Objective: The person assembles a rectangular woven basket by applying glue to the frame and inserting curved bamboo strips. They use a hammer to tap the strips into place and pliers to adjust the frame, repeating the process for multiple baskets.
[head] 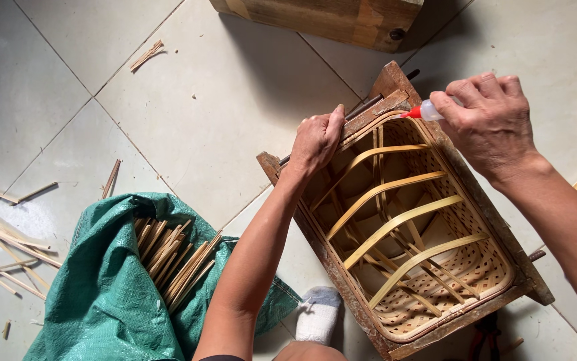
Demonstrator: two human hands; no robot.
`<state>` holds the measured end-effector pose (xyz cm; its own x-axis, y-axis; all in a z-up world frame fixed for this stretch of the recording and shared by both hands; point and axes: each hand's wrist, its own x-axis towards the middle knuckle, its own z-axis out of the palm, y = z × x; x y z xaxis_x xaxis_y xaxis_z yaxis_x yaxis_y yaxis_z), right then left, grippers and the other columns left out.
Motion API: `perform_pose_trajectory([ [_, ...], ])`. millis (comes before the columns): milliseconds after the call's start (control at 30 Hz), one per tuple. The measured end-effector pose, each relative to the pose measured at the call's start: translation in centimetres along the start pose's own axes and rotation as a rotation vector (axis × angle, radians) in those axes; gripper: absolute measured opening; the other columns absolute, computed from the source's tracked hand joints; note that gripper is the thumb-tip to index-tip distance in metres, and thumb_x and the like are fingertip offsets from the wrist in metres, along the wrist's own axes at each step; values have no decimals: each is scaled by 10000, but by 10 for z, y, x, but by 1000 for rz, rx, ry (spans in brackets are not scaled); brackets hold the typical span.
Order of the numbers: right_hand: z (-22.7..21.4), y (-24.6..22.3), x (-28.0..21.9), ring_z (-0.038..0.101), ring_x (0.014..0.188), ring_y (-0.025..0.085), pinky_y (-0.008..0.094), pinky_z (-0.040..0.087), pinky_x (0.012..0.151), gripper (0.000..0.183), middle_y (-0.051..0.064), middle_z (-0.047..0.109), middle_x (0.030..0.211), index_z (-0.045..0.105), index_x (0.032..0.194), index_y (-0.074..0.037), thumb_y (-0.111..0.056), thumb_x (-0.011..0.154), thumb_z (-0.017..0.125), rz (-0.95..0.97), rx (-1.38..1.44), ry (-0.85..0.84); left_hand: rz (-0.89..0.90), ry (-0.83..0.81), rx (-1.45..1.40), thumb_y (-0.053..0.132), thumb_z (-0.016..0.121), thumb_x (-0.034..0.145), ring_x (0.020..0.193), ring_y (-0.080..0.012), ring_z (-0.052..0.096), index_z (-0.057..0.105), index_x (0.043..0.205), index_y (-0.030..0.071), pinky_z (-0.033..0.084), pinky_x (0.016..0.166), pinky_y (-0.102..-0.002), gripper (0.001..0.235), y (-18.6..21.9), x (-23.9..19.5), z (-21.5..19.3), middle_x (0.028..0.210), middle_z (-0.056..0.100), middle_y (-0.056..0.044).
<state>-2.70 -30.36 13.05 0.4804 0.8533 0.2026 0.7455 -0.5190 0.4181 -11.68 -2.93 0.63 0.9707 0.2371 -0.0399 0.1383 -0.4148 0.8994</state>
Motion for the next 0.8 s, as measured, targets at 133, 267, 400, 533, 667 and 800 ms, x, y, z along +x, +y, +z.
perform_pose_trajectory([
  [133, -3, -6, 12, 619, 1044, 107, 291, 420, 964, 156, -56, 704, 1096, 734, 1185, -196, -284, 1059, 709, -37, -52, 53, -5, -16, 6, 496, 334, 1048, 341, -134, 351, 435, 485, 165, 421, 443, -377, 661, -1, 0, 0, 375, 373, 6],
  [267, -2, -7, 18, 624, 1020, 96, 308, 421, 1005, 128, -79, 700, 1079, 736, 1182, -203, -211, 1084, 655, -83, -94, 14, 23, -22, -9, 499, 321, 1057, 340, -128, 290, 419, 505, 194, 479, 473, -366, 639, -4, 1, 4, 386, 340, 32],
  [400, 2, -4, 21, 621, 1037, 101, 302, 428, 1018, 119, -77, 702, 1061, 737, 1183, -211, -208, 1102, 650, -116, -137, -1, 15, -30, -5, 499, 313, 1057, 350, -121, 267, 400, 516, 208, 484, 479, -379, 621, -13, 2, 7, 398, 330, 45],
  [533, -14, 10, 12, 621, 1000, 100, 289, 423, 967, 83, -52, 712, 1049, 736, 1178, -196, -241, 1107, 738, -34, -66, 13, -19, -17, 3, 475, 325, 1056, 383, -175, 350, 438, 521, 141, 480, 512, -401, 640, -10, 2, 5, 423, 405, -9],
  [667, -37, 32, -63, 670, 928, 217, 368, 500, 815, 358, 62, 734, 1029, 742, 1134, -89, -248, 835, 857, 431, 402, 24, -10, 60, 7, 406, 454, 1031, 630, -280, 626, 680, 825, -23, 504, 663, -417, 527, 7, -2, -7, 691, 630, -183],
  [800, -46, 10, -232, 696, 871, 133, 289, 563, 780, 342, 77, 748, 1001, 635, 1207, -40, -230, 969, 791, 1124, 1017, 30, 79, 66, -41, 292, 559, 1001, 828, -137, 710, 764, 1088, 4, 558, 778, -318, 365, 17, -12, -9, 936, 772, -121],
])
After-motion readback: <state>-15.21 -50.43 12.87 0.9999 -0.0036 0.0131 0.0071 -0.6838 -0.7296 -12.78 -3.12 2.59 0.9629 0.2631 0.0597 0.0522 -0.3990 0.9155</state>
